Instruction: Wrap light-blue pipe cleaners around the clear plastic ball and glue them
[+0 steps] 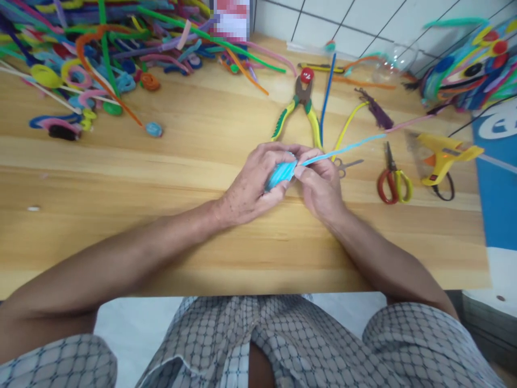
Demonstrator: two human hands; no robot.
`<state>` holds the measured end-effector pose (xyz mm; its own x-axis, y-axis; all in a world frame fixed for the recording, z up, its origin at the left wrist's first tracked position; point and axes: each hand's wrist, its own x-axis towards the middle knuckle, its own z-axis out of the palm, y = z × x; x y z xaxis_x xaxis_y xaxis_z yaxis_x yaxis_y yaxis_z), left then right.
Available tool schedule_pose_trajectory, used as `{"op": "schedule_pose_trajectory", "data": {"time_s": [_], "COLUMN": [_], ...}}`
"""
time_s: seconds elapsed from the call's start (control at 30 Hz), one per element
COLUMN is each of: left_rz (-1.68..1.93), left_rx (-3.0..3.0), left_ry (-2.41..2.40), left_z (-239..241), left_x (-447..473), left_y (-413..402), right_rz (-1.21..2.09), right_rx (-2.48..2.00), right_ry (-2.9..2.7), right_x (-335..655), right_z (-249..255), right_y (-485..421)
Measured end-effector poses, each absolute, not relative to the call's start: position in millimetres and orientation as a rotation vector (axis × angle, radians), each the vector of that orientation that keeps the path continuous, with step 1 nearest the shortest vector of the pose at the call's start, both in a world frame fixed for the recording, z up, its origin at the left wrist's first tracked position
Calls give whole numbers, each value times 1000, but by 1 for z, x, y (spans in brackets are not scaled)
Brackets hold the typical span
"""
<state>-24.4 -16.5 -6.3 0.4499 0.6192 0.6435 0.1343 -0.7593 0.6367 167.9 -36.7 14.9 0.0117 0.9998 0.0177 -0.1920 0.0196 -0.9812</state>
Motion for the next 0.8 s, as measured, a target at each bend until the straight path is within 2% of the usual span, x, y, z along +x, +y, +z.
{"op": "schedule_pose_trajectory", "data": {"time_s": [0.33, 0.8], "left_rz": [1182, 1137], "left_rx": [2319, 2095], "left_ry": [707, 705], "left_z": [-6, -8], "left_x": [-31, -38], "left_y": [-15, -7], "right_rz": [1263, 1295], "right_rx": [-1018, -913], "right_ry": [-1079, -1004], "right_x": [166, 165], "right_z": [9, -2], "right_y": [-36, -29]}}
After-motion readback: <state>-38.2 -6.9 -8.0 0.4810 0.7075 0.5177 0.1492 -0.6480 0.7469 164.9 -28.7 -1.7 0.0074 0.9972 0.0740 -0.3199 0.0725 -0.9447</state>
